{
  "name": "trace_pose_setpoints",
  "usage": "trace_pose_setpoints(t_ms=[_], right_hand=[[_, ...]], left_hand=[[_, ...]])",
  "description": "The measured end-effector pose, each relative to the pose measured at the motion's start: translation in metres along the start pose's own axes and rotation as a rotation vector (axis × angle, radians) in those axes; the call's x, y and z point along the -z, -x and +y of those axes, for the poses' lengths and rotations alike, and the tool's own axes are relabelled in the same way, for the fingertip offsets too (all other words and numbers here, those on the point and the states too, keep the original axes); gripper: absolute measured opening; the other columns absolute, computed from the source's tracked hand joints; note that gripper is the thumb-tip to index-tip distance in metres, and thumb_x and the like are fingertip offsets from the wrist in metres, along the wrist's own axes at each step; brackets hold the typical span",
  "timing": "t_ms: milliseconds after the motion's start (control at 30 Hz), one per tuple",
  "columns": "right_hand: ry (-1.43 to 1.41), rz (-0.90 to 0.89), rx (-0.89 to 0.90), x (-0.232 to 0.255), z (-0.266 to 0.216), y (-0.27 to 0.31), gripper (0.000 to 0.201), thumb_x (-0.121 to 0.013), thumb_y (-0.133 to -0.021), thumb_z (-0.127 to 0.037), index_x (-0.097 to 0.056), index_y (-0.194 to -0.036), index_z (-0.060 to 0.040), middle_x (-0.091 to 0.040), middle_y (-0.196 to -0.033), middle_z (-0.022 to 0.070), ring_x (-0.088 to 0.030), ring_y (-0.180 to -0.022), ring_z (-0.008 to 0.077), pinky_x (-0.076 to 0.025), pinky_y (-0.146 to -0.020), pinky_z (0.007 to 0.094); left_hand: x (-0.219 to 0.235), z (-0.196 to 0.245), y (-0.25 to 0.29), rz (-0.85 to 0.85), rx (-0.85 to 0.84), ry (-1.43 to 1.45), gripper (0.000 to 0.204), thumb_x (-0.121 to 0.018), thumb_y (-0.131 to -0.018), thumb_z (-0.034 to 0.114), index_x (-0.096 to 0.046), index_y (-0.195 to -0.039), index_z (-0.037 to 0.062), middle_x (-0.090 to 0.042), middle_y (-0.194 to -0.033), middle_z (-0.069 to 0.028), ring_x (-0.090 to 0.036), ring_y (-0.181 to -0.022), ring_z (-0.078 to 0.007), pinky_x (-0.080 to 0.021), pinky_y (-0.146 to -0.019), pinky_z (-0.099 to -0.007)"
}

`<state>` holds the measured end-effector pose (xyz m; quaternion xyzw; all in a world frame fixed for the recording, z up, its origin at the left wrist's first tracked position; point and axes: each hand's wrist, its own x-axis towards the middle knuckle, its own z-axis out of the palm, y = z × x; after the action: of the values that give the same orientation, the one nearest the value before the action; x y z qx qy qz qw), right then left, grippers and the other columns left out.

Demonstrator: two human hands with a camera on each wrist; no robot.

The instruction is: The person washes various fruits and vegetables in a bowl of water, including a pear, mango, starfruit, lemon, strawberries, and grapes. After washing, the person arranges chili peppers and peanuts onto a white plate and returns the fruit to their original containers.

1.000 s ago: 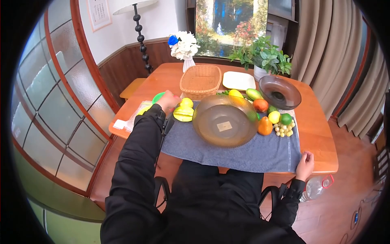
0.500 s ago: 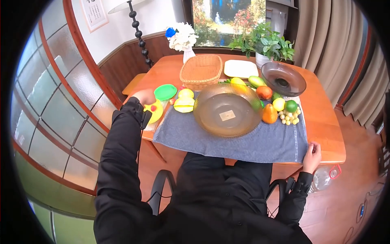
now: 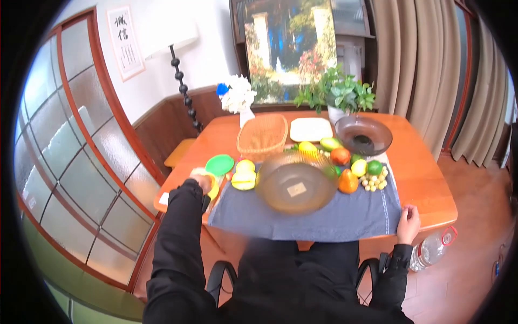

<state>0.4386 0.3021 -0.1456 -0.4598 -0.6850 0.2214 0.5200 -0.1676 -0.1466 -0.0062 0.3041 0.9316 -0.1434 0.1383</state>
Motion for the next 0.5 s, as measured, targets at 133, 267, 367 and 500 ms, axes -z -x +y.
trace_pose_setpoints(t_ms=[133,267,367,500], right_hand=[[-0.026,0.015,0.005,0.0,-0.012,0.001,0.015,-0.065,-0.106,-0.012,-0.072,-0.106,0.0009,-0.076,-0.09,0.0144,-0.074,-0.08,0.0239,-0.058,-0.078,0.0388],[-0.011,0.022,0.018,0.0,-0.007,0.001,0.014,-0.065,-0.105,-0.011,-0.073,-0.106,0.0006,-0.076,-0.09,0.0149,-0.074,-0.08,0.0249,-0.058,-0.077,0.0388],[-0.011,0.019,0.02,0.003,-0.01,0.003,0.014,-0.065,-0.105,-0.011,-0.073,-0.106,0.0004,-0.076,-0.091,0.015,-0.074,-0.081,0.0256,-0.058,-0.077,0.0391],[0.012,0.005,0.023,0.002,-0.007,0.002,0.014,-0.065,-0.105,-0.012,-0.073,-0.107,0.0004,-0.076,-0.092,0.0153,-0.075,-0.082,0.0264,-0.058,-0.079,0.0393]], left_hand=[[0.013,0.008,0.008,-0.088,-0.008,-0.069,0.038,-0.07,-0.09,0.017,-0.079,-0.127,0.0103,-0.083,-0.108,-0.0153,-0.08,-0.093,-0.0299,-0.06,-0.076,-0.0423],[0.008,0.01,0.012,0.01,0.031,0.054,0.027,-0.069,-0.092,0.017,-0.085,-0.113,0.0116,-0.083,-0.109,-0.0139,-0.08,-0.107,-0.0298,-0.061,-0.089,-0.0408],[-0.008,-0.008,-0.003,0.12,-0.027,0.085,0.021,-0.071,-0.093,0.019,-0.083,-0.11,0.0145,-0.082,-0.099,-0.0106,-0.08,-0.092,-0.025,-0.061,-0.081,-0.0388],[0.006,-0.005,0.014,0.134,0.096,0.382,0.025,-0.08,-0.085,0.017,-0.083,-0.11,0.0146,-0.082,-0.099,-0.0128,-0.08,-0.09,-0.0276,-0.061,-0.077,-0.0438]])
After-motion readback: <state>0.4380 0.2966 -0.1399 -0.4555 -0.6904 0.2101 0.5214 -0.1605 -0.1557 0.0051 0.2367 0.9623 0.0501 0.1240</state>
